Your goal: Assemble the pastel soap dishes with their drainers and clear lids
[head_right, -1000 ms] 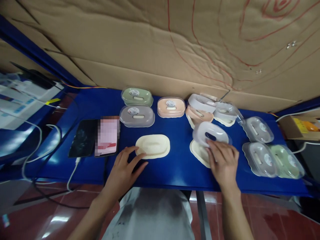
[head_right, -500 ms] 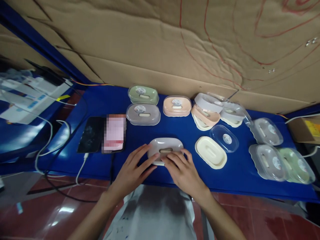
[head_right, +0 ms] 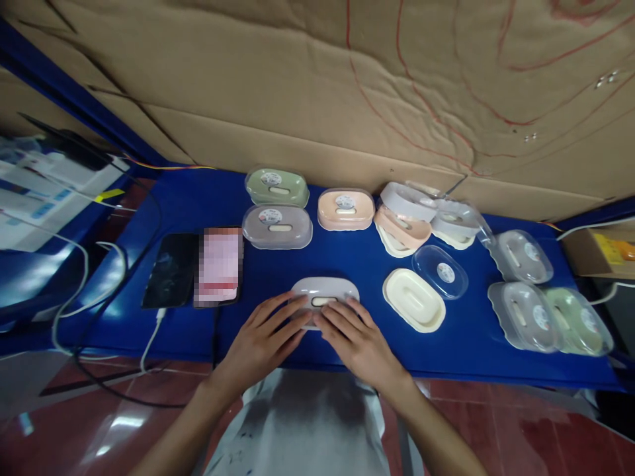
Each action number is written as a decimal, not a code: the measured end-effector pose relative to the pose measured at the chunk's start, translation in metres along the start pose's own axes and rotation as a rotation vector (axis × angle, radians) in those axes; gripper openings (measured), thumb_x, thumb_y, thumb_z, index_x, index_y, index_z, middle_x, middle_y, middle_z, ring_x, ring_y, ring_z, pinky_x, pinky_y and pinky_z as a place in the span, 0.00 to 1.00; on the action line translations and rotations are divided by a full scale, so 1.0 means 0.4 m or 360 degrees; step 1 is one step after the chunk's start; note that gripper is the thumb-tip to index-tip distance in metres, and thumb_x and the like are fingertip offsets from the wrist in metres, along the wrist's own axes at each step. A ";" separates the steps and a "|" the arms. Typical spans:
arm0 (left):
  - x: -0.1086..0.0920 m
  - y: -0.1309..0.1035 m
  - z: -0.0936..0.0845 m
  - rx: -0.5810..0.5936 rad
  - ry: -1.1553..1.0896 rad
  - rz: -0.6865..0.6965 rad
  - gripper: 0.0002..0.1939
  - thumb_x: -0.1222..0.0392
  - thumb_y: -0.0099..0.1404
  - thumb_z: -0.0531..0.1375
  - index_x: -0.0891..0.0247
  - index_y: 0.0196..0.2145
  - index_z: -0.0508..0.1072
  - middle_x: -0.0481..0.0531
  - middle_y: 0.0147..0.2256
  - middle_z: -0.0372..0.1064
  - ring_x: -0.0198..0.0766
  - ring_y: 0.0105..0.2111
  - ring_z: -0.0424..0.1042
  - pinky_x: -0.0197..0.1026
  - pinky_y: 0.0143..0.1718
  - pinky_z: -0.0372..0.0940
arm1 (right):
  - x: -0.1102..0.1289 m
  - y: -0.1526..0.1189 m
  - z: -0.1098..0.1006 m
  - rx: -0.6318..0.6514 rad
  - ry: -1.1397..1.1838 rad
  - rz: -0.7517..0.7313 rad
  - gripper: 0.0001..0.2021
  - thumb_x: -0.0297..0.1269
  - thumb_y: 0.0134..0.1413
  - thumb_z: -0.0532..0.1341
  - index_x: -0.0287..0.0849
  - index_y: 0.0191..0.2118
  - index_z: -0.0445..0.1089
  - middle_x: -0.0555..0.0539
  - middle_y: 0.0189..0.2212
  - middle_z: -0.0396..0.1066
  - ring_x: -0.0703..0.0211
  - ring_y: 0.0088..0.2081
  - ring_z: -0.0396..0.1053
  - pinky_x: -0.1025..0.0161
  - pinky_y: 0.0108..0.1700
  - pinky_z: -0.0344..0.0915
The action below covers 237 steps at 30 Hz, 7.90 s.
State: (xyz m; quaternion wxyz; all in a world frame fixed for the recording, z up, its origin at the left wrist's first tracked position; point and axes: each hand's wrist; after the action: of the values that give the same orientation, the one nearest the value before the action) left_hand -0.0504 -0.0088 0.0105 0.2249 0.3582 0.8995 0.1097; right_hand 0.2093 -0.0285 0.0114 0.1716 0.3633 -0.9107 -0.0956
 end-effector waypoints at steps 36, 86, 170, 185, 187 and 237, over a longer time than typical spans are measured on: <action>0.010 0.040 0.034 0.0181 -0.0689 -0.0507 0.52 0.51 0.71 0.71 0.50 0.79 0.42 0.62 0.73 0.59 0.58 0.71 0.63 0.60 0.69 0.62 | -0.103 -0.042 -0.086 -0.0354 0.0232 0.0431 0.32 0.51 0.68 0.66 0.49 0.73 0.64 0.38 0.64 0.72 0.41 0.62 0.75 0.45 0.63 0.75; 0.460 0.292 -0.158 -0.0239 -0.0098 -0.0565 0.49 0.40 0.65 0.73 0.68 0.72 0.59 0.64 0.69 0.65 0.57 0.67 0.68 0.62 0.69 0.64 | -0.138 -0.259 -0.054 -0.0255 -0.0261 0.0941 0.30 0.48 0.75 0.58 0.55 0.77 0.54 0.40 0.76 0.55 0.35 0.76 0.53 0.33 0.69 0.60; -0.093 0.046 -0.007 -0.0493 -0.0433 -0.0132 0.26 0.49 0.74 0.67 0.56 0.64 0.67 0.67 0.67 0.62 0.57 0.67 0.67 0.60 0.62 0.73 | -0.094 0.056 -0.221 -0.1248 0.1295 0.0776 0.09 0.42 0.61 0.73 0.49 0.38 0.74 0.47 0.39 0.80 0.51 0.39 0.80 0.49 0.45 0.79; -0.064 0.024 -0.013 -0.0646 -0.0266 -0.0350 0.16 0.50 0.75 0.66 0.55 0.57 0.75 0.58 0.64 0.69 0.48 0.64 0.71 0.60 0.70 0.63 | 0.024 -0.031 -0.043 -0.0692 0.0969 0.1110 0.45 0.48 0.61 0.73 0.55 0.77 0.53 0.37 0.69 0.66 0.37 0.67 0.69 0.37 0.64 0.73; -0.068 0.008 0.001 -0.0605 -0.0223 -0.0419 0.16 0.50 0.75 0.65 0.54 0.57 0.74 0.58 0.63 0.70 0.49 0.64 0.71 0.60 0.69 0.63 | 0.005 -0.040 -0.039 -0.0552 0.0753 0.0975 0.47 0.49 0.64 0.71 0.57 0.79 0.46 0.37 0.76 0.53 0.35 0.74 0.59 0.34 0.68 0.68; -0.045 0.007 0.038 -0.0154 -0.0493 -0.0455 0.23 0.62 0.78 0.61 0.56 0.67 0.67 0.63 0.71 0.58 0.52 0.70 0.65 0.60 0.67 0.69 | -0.318 0.136 -0.142 -0.0370 -0.0085 0.0443 0.27 0.46 0.74 0.61 0.45 0.72 0.64 0.37 0.68 0.69 0.43 0.69 0.67 0.44 0.71 0.64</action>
State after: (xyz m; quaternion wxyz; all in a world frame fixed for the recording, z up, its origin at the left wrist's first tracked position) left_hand -0.0299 -0.0187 0.0038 0.3907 0.2283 0.8895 0.0633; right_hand 0.2828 0.0960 0.0491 0.1998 0.2088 -0.9393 -0.1851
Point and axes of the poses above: each hand's wrist, its own y-axis towards the middle knuckle, its own z-axis out of the palm, x = y × z
